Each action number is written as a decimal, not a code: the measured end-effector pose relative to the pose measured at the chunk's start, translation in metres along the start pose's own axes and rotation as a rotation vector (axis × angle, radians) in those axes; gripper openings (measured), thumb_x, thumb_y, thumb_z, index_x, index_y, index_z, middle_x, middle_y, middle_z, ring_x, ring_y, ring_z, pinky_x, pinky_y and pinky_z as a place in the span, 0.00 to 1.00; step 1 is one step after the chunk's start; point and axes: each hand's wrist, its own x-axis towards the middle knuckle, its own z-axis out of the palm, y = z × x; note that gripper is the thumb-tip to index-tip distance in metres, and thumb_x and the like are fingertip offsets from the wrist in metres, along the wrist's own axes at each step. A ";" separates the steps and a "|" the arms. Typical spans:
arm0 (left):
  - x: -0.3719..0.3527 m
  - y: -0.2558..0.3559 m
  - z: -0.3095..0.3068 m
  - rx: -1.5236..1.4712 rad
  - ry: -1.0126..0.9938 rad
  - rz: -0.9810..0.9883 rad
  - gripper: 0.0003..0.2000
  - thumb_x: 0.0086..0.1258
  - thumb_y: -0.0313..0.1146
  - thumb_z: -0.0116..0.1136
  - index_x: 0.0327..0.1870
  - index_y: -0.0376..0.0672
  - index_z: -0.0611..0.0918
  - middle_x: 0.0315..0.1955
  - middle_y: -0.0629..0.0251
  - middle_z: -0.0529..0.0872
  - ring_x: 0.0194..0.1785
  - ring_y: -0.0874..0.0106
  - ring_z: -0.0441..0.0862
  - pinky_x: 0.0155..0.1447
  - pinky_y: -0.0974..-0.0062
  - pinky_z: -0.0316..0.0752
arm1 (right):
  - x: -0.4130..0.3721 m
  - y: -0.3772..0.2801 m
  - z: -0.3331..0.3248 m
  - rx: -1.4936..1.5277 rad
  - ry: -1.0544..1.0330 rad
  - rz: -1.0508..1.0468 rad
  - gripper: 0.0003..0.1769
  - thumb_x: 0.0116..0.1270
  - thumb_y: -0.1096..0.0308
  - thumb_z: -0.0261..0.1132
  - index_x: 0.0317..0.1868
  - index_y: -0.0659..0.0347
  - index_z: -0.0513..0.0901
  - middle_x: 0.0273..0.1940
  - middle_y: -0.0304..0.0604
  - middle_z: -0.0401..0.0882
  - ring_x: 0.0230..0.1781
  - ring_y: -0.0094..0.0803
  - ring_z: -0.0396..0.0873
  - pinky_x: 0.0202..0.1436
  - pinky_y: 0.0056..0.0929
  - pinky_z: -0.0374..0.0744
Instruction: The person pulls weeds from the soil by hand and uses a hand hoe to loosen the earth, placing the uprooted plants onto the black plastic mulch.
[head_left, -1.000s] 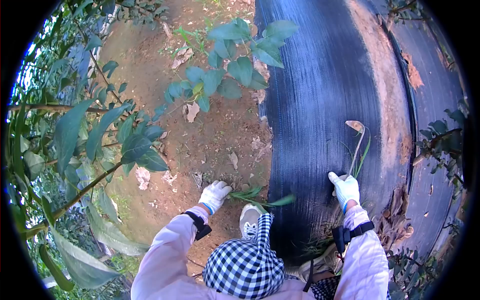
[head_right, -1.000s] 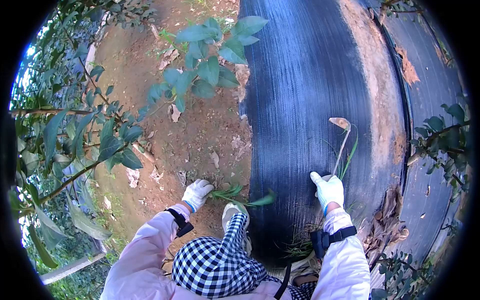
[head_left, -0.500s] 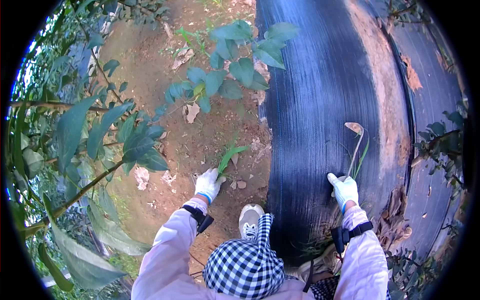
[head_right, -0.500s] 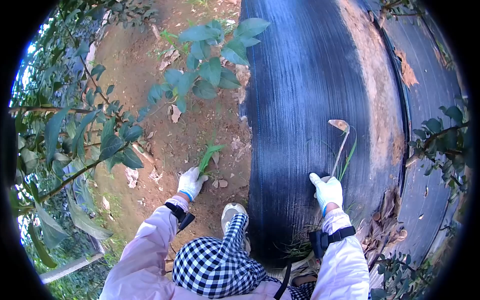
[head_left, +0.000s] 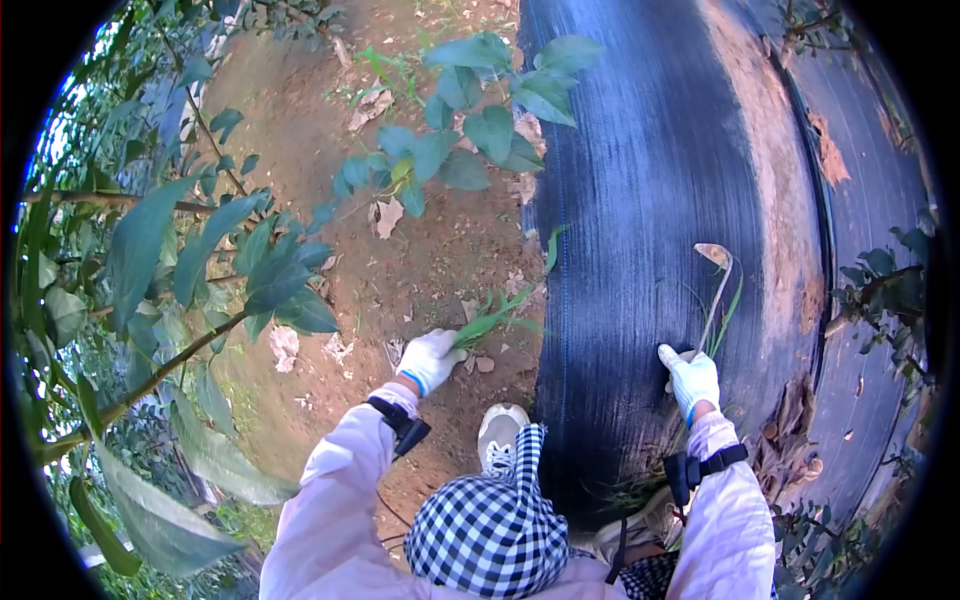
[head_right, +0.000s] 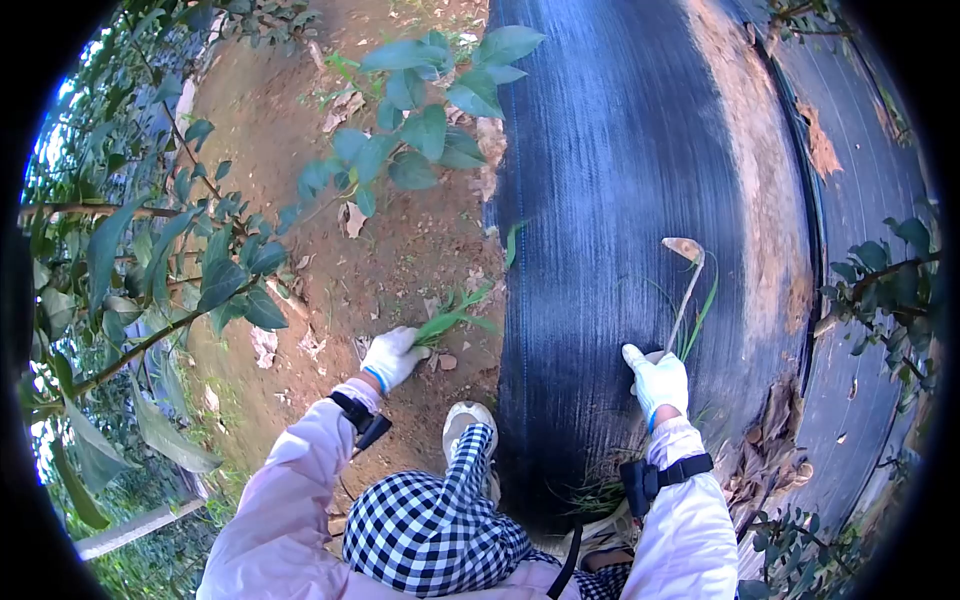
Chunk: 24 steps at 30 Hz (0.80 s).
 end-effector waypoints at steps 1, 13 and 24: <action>-0.001 -0.010 -0.002 -0.044 -0.005 -0.005 0.18 0.64 0.39 0.63 0.54 0.43 0.80 0.44 0.49 0.84 0.49 0.52 0.81 0.54 0.64 0.75 | -0.001 0.000 0.001 0.010 0.004 0.002 0.23 0.57 0.49 0.76 0.28 0.61 0.79 0.18 0.41 0.78 0.16 0.29 0.77 0.23 0.30 0.73; -0.034 -0.014 0.013 0.195 -0.235 -0.152 0.19 0.66 0.46 0.62 0.51 0.42 0.81 0.43 0.49 0.85 0.51 0.52 0.82 0.55 0.60 0.76 | -0.001 0.002 0.002 0.034 0.003 -0.004 0.23 0.58 0.49 0.75 0.29 0.62 0.80 0.17 0.41 0.78 0.16 0.29 0.77 0.24 0.30 0.74; 0.031 -0.024 -0.016 0.197 0.184 -0.107 0.20 0.63 0.32 0.64 0.57 0.42 0.79 0.48 0.51 0.85 0.51 0.56 0.83 0.58 0.67 0.75 | -0.001 0.003 0.002 0.017 0.008 -0.006 0.23 0.58 0.49 0.75 0.27 0.62 0.80 0.17 0.41 0.78 0.16 0.30 0.78 0.24 0.31 0.74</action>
